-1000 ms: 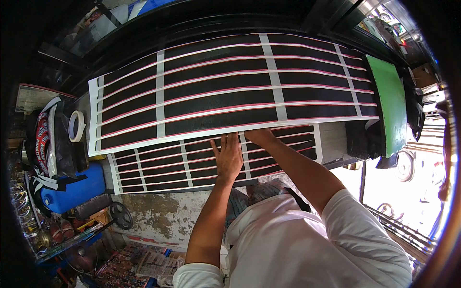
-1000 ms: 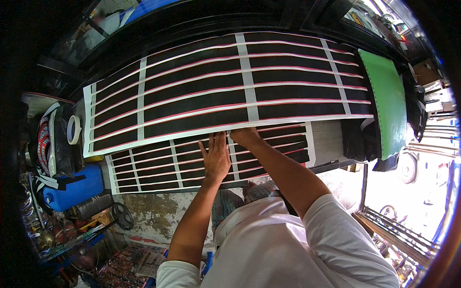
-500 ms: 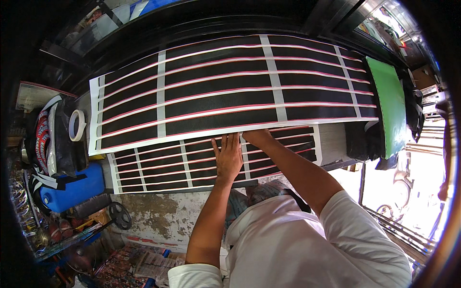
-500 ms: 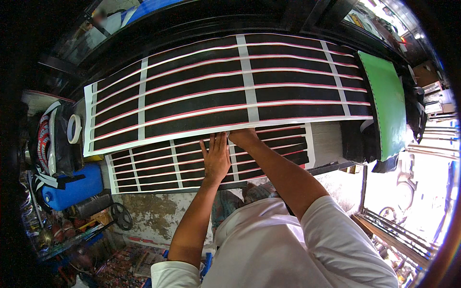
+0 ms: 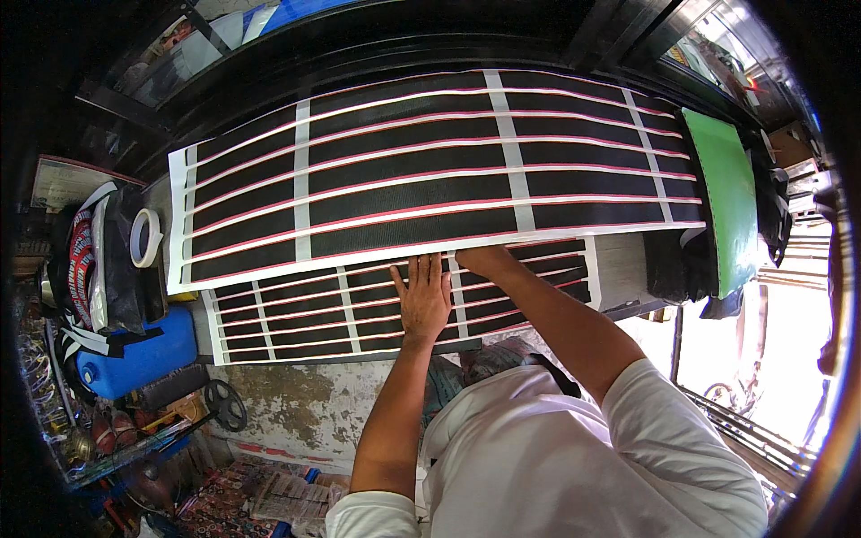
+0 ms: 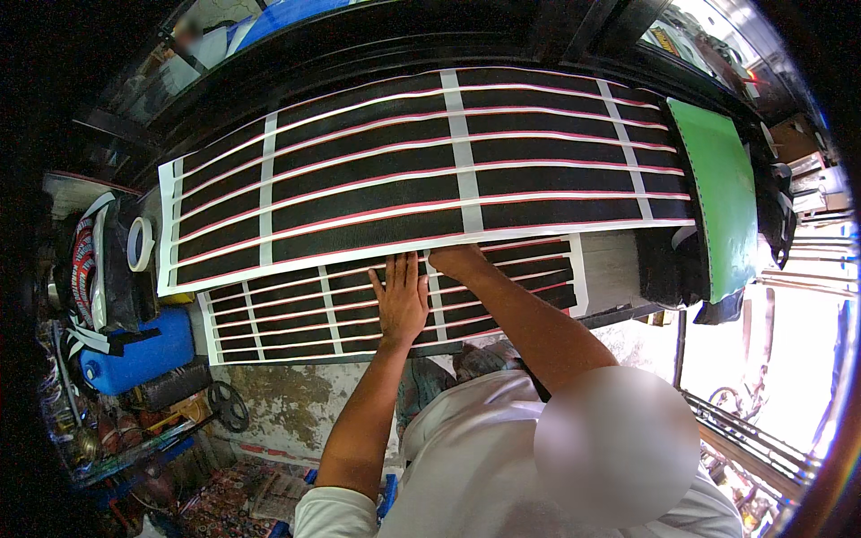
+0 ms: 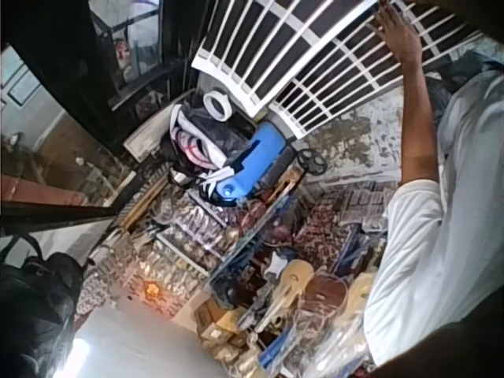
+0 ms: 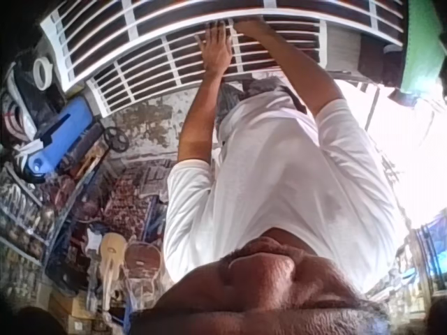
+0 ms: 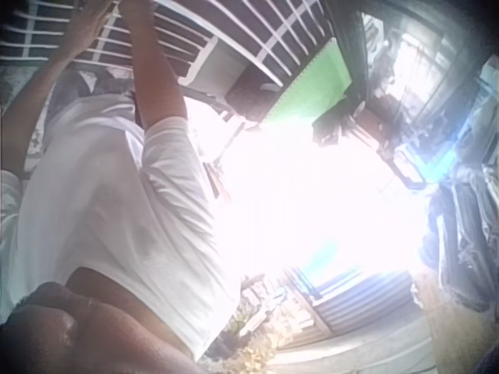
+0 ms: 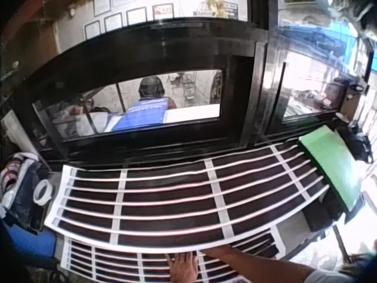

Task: The person aligns and presses a white plastic vent grille onto a black base unit. They repeatedly adjust the position and press down on the slats to secure the fit. The person then removes a green protective sheet from the side of the unit.

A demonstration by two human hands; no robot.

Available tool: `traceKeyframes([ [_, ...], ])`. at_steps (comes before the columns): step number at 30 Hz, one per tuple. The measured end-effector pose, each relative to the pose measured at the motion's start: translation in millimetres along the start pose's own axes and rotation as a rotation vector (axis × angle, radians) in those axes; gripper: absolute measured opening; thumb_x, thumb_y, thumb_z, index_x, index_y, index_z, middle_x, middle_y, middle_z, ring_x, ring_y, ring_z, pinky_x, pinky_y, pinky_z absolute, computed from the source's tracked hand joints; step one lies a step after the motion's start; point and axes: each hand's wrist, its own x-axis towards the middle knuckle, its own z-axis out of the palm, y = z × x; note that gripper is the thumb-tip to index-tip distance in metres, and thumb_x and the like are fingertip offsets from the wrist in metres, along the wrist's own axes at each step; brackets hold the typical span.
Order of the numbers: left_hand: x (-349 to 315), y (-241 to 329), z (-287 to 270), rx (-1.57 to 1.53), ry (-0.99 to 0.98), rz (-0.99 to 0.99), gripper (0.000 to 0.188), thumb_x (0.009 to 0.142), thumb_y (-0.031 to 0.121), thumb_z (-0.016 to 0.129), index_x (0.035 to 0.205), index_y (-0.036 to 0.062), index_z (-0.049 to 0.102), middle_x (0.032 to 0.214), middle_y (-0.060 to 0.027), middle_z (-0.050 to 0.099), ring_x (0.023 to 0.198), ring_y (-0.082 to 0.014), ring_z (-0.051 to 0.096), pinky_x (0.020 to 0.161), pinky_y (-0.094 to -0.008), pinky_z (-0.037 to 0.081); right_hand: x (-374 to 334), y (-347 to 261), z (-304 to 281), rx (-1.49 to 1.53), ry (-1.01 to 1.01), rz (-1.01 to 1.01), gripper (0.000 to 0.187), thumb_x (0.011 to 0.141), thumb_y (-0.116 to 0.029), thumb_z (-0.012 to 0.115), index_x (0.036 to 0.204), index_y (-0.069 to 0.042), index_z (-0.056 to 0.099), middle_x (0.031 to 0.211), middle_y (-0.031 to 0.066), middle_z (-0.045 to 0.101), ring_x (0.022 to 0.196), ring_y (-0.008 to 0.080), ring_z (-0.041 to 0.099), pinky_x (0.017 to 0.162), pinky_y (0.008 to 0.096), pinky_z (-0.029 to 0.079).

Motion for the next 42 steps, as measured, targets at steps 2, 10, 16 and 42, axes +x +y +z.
traceKeyframes([
  [2,1,-1,0,-0.002,-0.001,0.002,0.062,0.116,0.038,0.043,0.171,0.0118,0.031,0.171,-0.0195,0.037,0.16,-0.0383,0.034,0.129,-0.0746,0.012,-1,2,2,0.003,0.009,-0.021,0.047,0.084,-0.007,0.067,0.132,-0.006,0.071,0.131,0.0255,0.071,0.128,0.0468,0.064,0.114,0.0568,0.049],
  [10,0,-1,0,-0.013,-0.005,-0.01,0.061,0.116,0.037,0.046,0.17,0.0116,0.032,0.17,-0.0198,0.038,0.159,-0.0385,0.035,0.129,-0.0739,0.012,-6,1,-11,0.059,-0.072,-0.002,0.035,0.084,-0.005,0.067,0.118,-0.001,0.074,0.115,0.0286,0.074,0.113,0.0485,0.069,0.098,0.0554,0.056],
  [16,1,-1,-2,-0.01,-0.012,-0.007,0.06,0.115,0.035,0.048,0.168,0.0088,0.036,0.168,-0.02,0.042,0.158,-0.0389,0.037,0.129,-0.0737,0.013,4,-5,-10,0.074,-0.129,-0.034,0.037,0.08,-0.005,0.067,0.117,0.0,0.075,0.115,0.0291,0.074,0.111,0.0494,0.069,0.098,0.0557,0.056],
  [42,-100,-48,-55,-0.002,0.141,-0.513,0.072,0.113,0.044,0.048,0.172,0.0061,0.028,0.18,-0.0225,0.019,0.167,-0.0456,0.012,0.125,-0.0774,0.007,-208,103,-79,-0.196,0.431,0.543,0.066,0.105,-0.022,0.064,0.163,-0.002,0.041,0.165,0.0293,0.043,0.15,0.0495,0.043,0.121,0.0616,0.035],
])
